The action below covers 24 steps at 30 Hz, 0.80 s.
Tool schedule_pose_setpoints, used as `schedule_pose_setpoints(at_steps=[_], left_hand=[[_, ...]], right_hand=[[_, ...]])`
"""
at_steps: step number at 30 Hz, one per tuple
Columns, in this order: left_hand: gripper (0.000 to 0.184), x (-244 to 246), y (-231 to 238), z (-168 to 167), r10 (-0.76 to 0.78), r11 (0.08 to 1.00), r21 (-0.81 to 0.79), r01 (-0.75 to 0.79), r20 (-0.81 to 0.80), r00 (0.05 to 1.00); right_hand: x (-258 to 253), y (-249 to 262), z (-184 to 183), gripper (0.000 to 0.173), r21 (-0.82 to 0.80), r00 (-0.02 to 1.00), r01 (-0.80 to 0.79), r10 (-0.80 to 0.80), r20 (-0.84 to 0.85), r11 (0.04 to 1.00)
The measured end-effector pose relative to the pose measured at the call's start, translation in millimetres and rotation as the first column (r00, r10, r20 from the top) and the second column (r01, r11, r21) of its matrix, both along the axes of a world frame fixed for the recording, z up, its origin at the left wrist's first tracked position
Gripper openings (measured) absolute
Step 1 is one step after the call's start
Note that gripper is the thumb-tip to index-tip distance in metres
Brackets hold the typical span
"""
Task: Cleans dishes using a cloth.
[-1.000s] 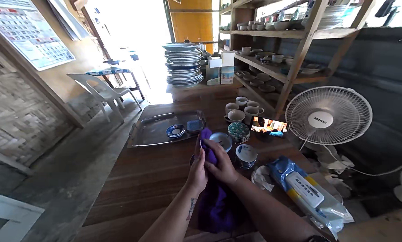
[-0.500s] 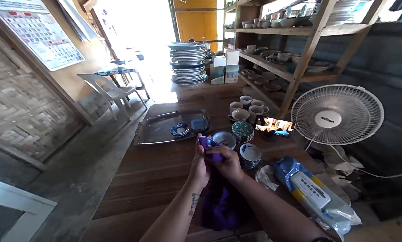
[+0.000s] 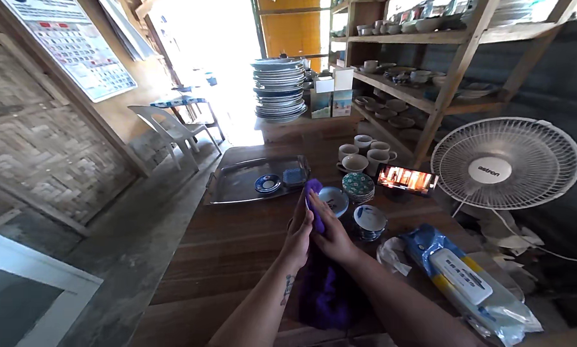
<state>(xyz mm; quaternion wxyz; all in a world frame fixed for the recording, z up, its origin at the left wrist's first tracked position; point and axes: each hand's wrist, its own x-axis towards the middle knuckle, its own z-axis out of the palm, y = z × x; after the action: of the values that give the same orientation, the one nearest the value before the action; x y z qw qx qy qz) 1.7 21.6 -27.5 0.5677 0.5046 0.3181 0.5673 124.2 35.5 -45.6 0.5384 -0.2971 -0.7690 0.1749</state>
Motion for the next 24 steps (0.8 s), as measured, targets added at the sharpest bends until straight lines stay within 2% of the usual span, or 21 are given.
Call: schedule_pose_setpoints(at_steps=[2,4,6,11,15,19,21,24], left_hand=[[0.072,1,1,0,0.022,0.999,-0.024,-0.021,0.032,0.999],[0.057,1,4,0,0.043,0.997,-0.063,-0.038,0.083,0.996],[0.053,0,7,-1,0.053,0.995,-0.094,-0.043,0.101,0.993],[0.078,-2,13,-6,0.033,0.997,-0.066,-0.029,0.048,0.998],[0.095,1,10,-6,0.016,0.999,-0.045,-0.017,-0.032,0.999],[0.085,2,10,-5,0.022,0.998,-0.055,-0.025,-0.049,0.999],[0.083,-1,13,-8,0.040,0.997,-0.071,-0.041,-0.023,0.999],[0.095,-9,19,-12,0.053,0.998,-0.034,-0.052,0.013,0.999]], right_hand=[[1,0,2,0.052,0.023,0.999,-0.032,0.033,-0.029,0.999],[1,-1,6,0.044,0.038,0.996,-0.054,0.056,-0.072,0.998],[-1,-2,7,0.036,0.042,0.990,-0.029,0.035,-0.139,0.999],[-3,-4,7,0.017,0.065,0.962,0.113,-0.092,-0.258,0.992],[-3,-6,7,0.018,0.026,0.942,0.184,-0.169,-0.289,0.983],[-6,-6,6,0.020,0.041,0.941,0.205,-0.186,-0.283,0.978],[-6,-4,2,0.022,0.099,0.959,0.163,-0.134,-0.249,0.982],[-6,-1,0,0.029,0.159,0.991,0.034,-0.012,-0.136,0.987]])
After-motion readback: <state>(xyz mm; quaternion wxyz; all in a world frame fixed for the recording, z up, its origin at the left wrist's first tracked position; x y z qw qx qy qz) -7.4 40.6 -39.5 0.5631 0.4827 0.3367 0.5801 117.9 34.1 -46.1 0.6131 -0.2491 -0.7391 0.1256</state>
